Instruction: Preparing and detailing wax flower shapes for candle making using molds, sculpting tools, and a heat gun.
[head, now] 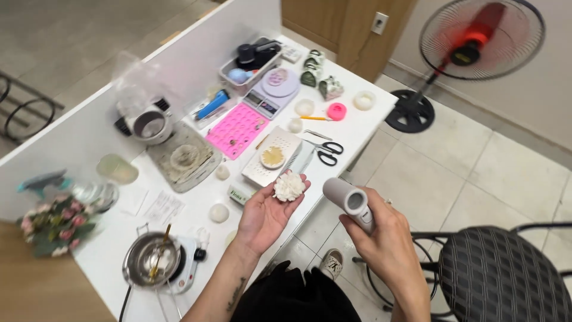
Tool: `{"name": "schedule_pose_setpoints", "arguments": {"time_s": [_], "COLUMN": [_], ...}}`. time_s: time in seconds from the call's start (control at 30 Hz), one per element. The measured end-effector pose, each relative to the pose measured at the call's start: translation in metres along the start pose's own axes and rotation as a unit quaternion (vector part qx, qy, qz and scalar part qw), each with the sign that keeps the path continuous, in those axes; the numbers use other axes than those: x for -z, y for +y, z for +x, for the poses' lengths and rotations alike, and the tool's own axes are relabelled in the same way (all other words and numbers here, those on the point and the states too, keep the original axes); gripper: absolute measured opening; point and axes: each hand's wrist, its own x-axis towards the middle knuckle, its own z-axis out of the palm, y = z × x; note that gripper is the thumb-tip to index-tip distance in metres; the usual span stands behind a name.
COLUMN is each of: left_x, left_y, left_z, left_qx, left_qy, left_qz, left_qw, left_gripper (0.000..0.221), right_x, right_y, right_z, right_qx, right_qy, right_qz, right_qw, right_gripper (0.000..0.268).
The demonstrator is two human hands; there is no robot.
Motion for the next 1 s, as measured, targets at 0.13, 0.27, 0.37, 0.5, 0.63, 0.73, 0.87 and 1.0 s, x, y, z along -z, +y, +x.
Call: {"name": "schedule_pose_setpoints", "arguments": {"time_s": [0.13,0.27,0.37,0.5,0.63,0.73,0.87,1.0], "left_x": [-0.005,-0.008,0.021,0.054,0.038,0.017,0.01,0.014], "left_y": [0.006,0.008,-0.004,-0.023,-0.033,-0.033,-0.028,-0.026], "left_z": [0.012,0.009,0.016,0.019,0.002,-0.01,-0.017,-0.019], "left_qx": [0.047,0.05,0.045,0.09,0.121,0.114,0.094,0.072], "left_qy": [-0.043,-0.06,-0.088,-0.228,-0.108,-0.064,-0.114,-0.116], "left_qz": [0.005,0.033,0.031,-0.074,-0.069,-0.025,-0.045,-0.026], "left_qw": [0.998,0.996,0.995,0.967,0.984,0.991,0.988,0.99], "left_gripper": [0.048,0.049,0.051,0.052,0.052,0.052,0.053,0.053], "right_x": [0.001,-0.014,-0.015,-0.022,-0.029,-0.025,-0.025,-0.028], "right_y": [-0.022,-0.021,-0.021,-0.016,-0.01,-0.009,-0.009,-0.015], "right_z": [-0.005,-0.018,-0.031,-0.052,-0.078,-0.089,-0.092,-0.092], "right_qx": [-0.071,0.011,0.025,-0.015,0.07,-0.017,0.041,0.049], "right_qy": [0.003,0.055,0.071,0.027,0.142,0.048,0.078,0.072], "right_qz": [0.024,0.036,0.041,0.06,-0.034,0.019,0.021,0.039], "right_qw": [0.997,0.998,0.996,0.998,0.987,0.999,0.996,0.995], "right_gripper": [0.04,0.038,0.037,0.035,0.036,0.038,0.033,0.035]}}
